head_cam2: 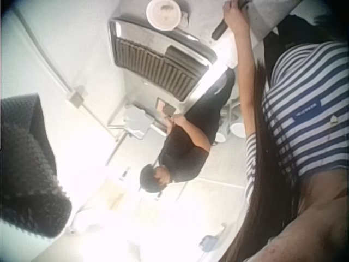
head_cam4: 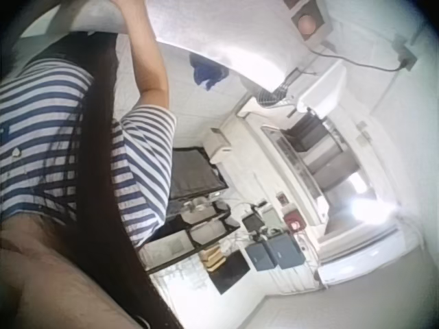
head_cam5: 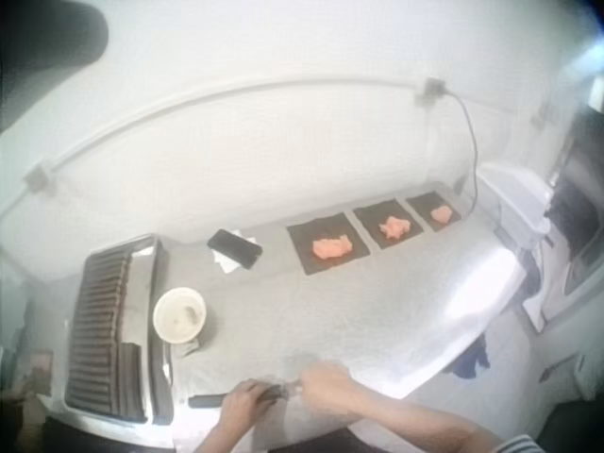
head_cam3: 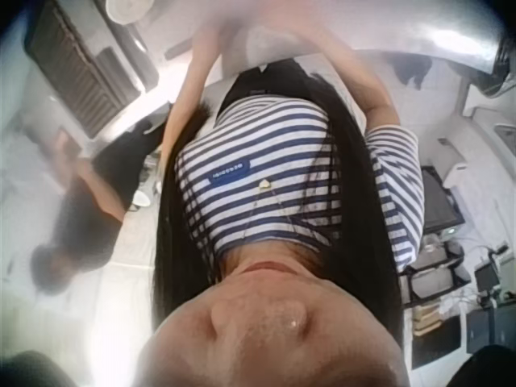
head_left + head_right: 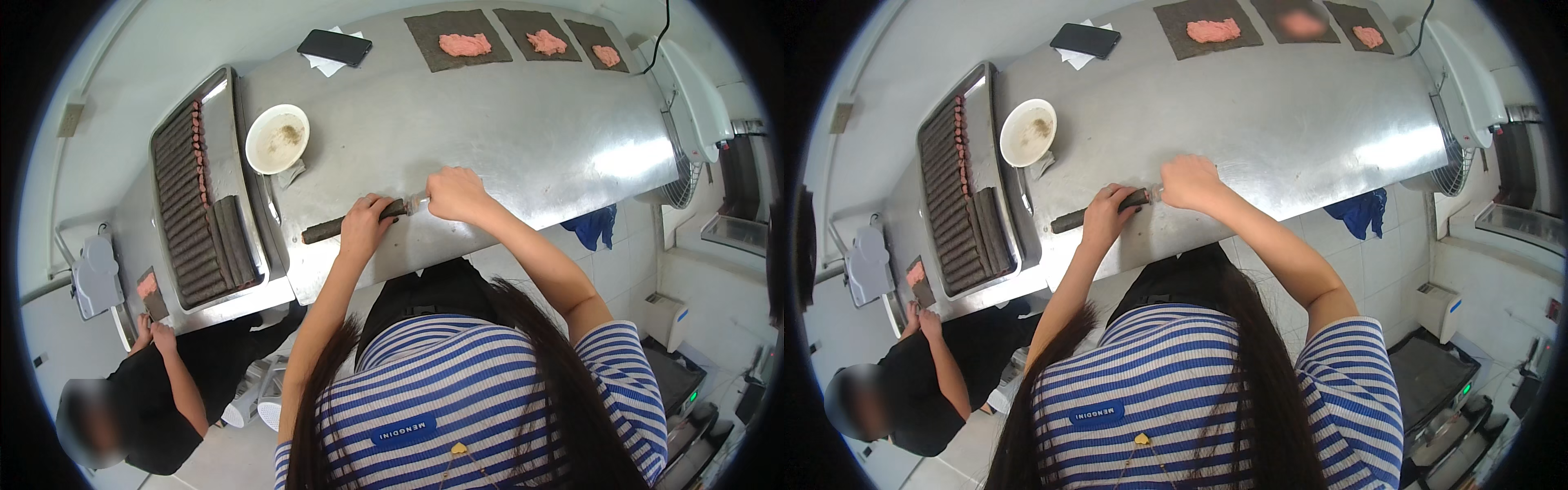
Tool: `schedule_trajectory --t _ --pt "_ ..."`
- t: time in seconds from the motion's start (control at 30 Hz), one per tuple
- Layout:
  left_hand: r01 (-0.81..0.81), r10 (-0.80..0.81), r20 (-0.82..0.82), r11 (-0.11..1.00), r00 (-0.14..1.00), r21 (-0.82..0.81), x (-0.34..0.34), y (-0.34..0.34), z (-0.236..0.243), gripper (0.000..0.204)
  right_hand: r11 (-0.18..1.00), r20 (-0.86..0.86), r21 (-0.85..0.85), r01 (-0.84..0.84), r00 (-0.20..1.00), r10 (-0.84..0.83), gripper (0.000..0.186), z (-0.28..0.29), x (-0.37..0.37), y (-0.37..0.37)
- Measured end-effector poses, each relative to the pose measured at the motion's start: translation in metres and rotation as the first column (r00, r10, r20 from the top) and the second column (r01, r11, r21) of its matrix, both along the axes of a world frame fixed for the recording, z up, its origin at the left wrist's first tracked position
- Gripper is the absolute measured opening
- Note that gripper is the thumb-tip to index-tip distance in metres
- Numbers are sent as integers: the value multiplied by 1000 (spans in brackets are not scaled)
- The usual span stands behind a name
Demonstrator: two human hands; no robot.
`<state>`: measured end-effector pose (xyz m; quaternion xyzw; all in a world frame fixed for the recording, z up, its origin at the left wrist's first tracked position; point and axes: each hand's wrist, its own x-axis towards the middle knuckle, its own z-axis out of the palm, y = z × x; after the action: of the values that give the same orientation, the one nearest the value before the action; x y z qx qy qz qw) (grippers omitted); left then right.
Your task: The person spreads a pink filling onto a sheet of nori using a spoon, then rolls the nori into a cylindrical shape. The person places the finished roll onto a metal tray and repeats the process with additional sheets.
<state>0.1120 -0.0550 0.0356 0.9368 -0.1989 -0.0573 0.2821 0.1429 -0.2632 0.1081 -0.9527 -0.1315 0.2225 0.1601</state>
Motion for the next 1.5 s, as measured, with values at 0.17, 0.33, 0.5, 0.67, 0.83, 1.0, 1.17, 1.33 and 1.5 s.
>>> schedule_trajectory --t 0.17,0.33,0.5,0.67,0.83,1.0,1.17,1.33,1.5 --pt "-25 25 -8 1000 1000 -8 0 -1 -3 30 984 -36 -74 -164 986 162 21 11 25 11" --pt "-37 37 17 998 999 -46 -1 -1 -5 29 975 28 -76 -210 977 213 19 21 29 19" --pt "-35 40 54 995 998 -95 -6 5 -11 31 984 113 170 -49 993 30 21 16 40 0" --pt "-75 86 145 994 986 -78 -16 17 -21 38 953 283 -9 -304 913 294 24 60 62 63" --pt "-173 182 238 983 954 -59 -30 41 -32 37 580 516 -277 -766 391 762 15 50 69 171" --pt "-201 211 290 977 933 -65 -35 49 -40 37 157 450 -518 -841 -112 886 9 26 58 243" --pt "-221 221 286 975 932 -35 -36 47 -45 34 -51 310 -605 -794 -294 904 11 12 55 271" --pt "-240 234 285 971 929 -16 -34 48 -46 32 -166 207 -638 -752 -375 904 11 9 57 286" --pt "-233 220 312 972 924 4 -33 45 -49 31 -194 122 -647 -737 -351 928 9 8 57 298"
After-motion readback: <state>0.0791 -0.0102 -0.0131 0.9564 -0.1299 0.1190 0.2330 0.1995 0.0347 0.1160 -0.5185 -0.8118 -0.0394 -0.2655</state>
